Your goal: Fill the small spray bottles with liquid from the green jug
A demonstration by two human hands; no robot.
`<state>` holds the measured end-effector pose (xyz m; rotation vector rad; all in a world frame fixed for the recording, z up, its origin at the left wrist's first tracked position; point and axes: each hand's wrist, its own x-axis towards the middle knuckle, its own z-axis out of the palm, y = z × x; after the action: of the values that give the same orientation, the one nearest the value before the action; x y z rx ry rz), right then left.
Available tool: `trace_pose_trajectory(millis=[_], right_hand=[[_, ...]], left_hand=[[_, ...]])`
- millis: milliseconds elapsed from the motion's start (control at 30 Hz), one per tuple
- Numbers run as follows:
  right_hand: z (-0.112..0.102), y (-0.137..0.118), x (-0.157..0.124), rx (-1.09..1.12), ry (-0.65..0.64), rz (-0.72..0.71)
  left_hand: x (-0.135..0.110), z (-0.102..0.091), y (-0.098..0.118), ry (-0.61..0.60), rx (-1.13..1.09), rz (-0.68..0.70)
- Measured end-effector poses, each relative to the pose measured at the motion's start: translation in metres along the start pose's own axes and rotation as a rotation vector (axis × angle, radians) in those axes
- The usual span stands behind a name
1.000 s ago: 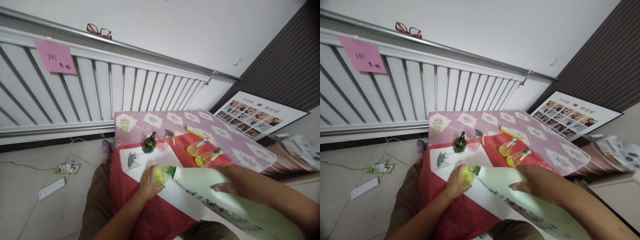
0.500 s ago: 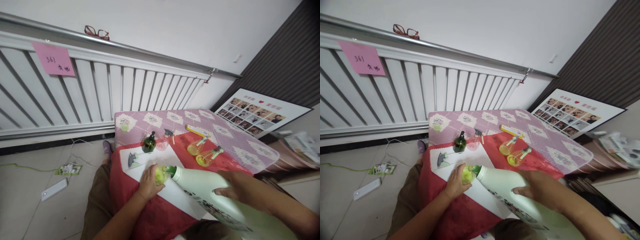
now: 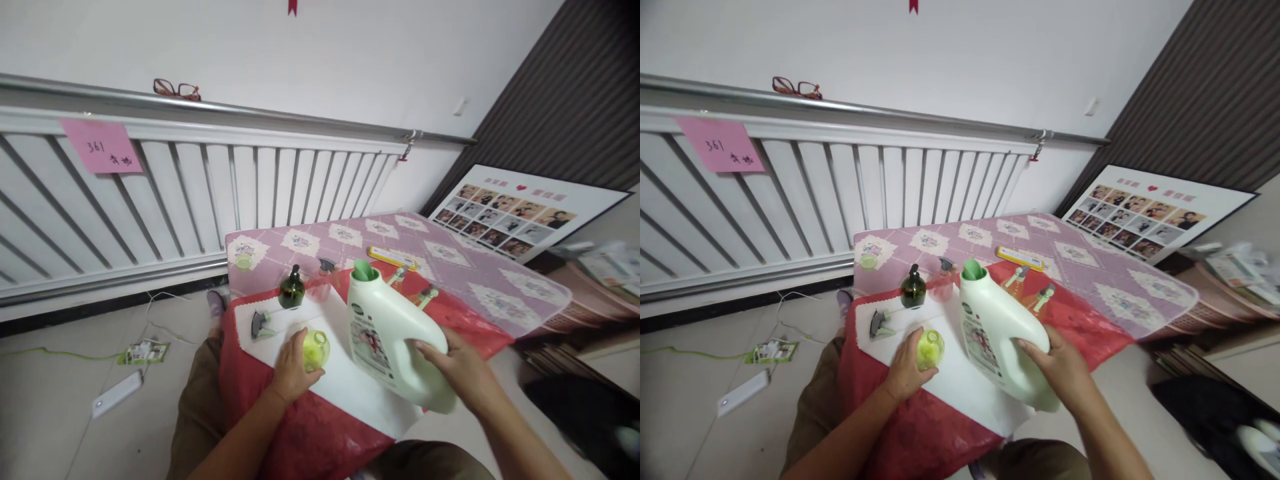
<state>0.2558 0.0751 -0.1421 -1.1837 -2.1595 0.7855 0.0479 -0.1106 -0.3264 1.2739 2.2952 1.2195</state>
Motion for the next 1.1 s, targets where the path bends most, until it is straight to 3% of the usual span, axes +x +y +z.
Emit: trace_pose_trajectory(millis=[200,333,567,933,1100], right_hand=[[0.073,0.026,-0.015,0.172,0.2,0.097],[0.098,0.039,-0.027,0.23,0.236,0.137],[0.1,0.06,-0.032,0.258,0.18,0.145],[0.098,0.06,-0.037,0.217,0.093,0.098],[0.095,0.067,-0.047,0.232,0.089,0.151]], left_hand=[[0.0,0.004,-0.003,0.02,-0.04,-0.006],[0.002,0.009,-0.01,0.028,-0.081,0.016],[0.006,0.01,-0.013,0.023,-0.199,0.04],[0.001,0.003,-0.012,0.136,-0.423,0.139],[0.012,-0.029,-0.01,0.298,-0.136,-0.014]])
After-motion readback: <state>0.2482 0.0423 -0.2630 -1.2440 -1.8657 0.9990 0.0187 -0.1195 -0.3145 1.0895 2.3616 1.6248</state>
